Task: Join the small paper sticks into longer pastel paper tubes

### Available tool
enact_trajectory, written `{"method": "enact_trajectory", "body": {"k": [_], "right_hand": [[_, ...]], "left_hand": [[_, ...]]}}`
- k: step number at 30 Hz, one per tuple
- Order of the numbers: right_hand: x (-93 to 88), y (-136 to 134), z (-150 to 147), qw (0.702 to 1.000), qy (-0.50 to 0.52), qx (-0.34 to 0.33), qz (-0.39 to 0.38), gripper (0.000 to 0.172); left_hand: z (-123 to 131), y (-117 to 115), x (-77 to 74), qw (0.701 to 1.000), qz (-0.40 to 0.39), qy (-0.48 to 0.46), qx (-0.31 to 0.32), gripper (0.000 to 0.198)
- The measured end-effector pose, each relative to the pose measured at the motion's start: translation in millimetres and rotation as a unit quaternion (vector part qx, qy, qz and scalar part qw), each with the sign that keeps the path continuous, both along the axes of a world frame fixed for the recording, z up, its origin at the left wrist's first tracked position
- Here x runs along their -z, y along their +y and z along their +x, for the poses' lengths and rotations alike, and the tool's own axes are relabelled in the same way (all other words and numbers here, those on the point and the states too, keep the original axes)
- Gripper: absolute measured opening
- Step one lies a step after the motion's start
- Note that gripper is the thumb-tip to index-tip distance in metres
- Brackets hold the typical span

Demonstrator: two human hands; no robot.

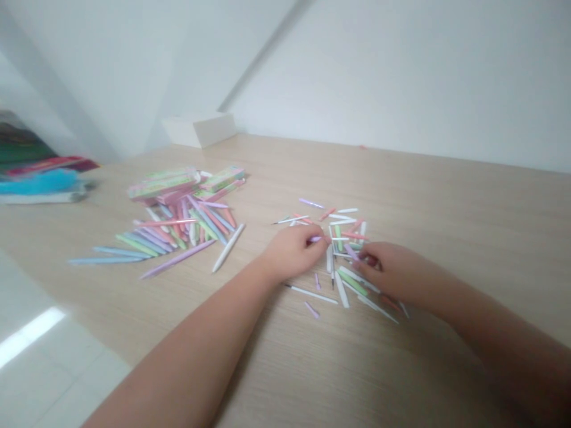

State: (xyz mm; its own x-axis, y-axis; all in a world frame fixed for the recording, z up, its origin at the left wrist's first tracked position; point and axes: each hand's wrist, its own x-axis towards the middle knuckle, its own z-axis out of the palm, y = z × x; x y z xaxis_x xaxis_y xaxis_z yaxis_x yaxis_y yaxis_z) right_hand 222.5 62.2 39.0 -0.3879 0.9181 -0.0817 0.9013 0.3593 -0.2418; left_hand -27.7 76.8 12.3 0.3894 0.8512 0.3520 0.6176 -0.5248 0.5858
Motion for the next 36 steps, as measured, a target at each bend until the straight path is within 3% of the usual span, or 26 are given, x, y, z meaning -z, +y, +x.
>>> {"method": "enact_trajectory", "body": {"k": [6,15,36], "right_hand": [[13.2,5.5,-0.1,0.998,-0.006,-0.038,0.05,0.026],[27.9,13.9,1.6,0.98,0.158,-0.039,0.113,0.033],[43.9,16.6,5.2,0.965,0.226,-0.069,0.117,0.03]], "left_hand": [[-1.6,0.6,1.2,0.999,0.005,0.032,-0.007,0.034],[-4.7,4.5,0.7,0.995,0.009,0.086,-0.052,0.034],[-2.7,1.0,-1.6,0.994,0.014,0.103,-0.028,0.034]]}}
